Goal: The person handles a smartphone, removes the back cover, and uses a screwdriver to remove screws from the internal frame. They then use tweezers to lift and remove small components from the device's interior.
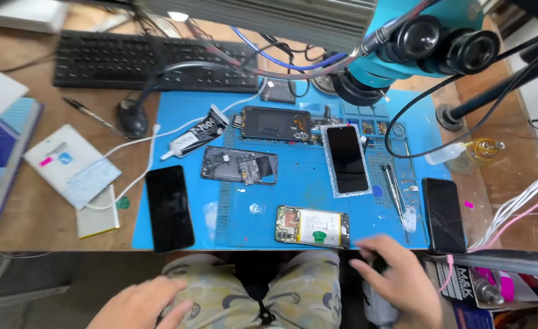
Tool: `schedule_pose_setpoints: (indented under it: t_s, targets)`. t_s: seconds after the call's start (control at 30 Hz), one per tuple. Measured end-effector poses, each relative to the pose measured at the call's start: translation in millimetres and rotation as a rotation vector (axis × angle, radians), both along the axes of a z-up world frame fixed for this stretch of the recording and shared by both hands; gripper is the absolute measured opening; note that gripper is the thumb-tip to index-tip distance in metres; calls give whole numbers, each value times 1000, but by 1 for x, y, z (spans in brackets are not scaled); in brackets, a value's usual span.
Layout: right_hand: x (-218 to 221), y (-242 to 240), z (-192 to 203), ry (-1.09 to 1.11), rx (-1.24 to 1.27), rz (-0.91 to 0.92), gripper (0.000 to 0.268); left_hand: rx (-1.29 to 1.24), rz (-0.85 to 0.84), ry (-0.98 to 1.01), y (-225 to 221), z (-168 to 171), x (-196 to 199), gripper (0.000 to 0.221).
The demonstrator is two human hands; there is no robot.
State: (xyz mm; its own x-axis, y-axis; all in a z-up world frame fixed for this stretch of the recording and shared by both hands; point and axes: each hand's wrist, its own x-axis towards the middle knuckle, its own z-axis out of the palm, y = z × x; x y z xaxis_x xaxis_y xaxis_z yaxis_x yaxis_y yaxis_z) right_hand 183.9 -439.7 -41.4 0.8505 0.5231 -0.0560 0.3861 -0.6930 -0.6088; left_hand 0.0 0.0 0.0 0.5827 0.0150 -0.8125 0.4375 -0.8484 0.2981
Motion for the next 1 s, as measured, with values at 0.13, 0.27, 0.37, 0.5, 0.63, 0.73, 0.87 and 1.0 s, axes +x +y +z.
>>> schedule_pose_setpoints:
  t_s: [0.13,0.27,0.37,0.5,0.63,0.73,0.87,1.0]
  targets:
    - [40,54,8,-32,-134,288,73,-16,-89,-573,-18,-48,18,39]
    - [43,79,-7,-49,-291,371,103,-41,-187,-806,-37,-71,35,31]
    - [43,78,-20,-59,-294,376,96,-102,-178,-751,-49,-79,37,32]
    - [48,65,-40,-62,-203,345,90,-107,-120,-713,-50,-81,24,29]
    - [48,59,-40,-84,-163,363,87,-74,-96,-702,-53,-82,7,29]
    - [53,58,-32,-23,-178,314,90,-62,-55,-741,-50,-86,-5,29]
    - [60,52,-19,72,-231,206,88,-74,80,-601,-44,-93,-20,31]
    - [64,42,-8,171,-332,35,86,55,231,-689,-33,-83,-20,25]
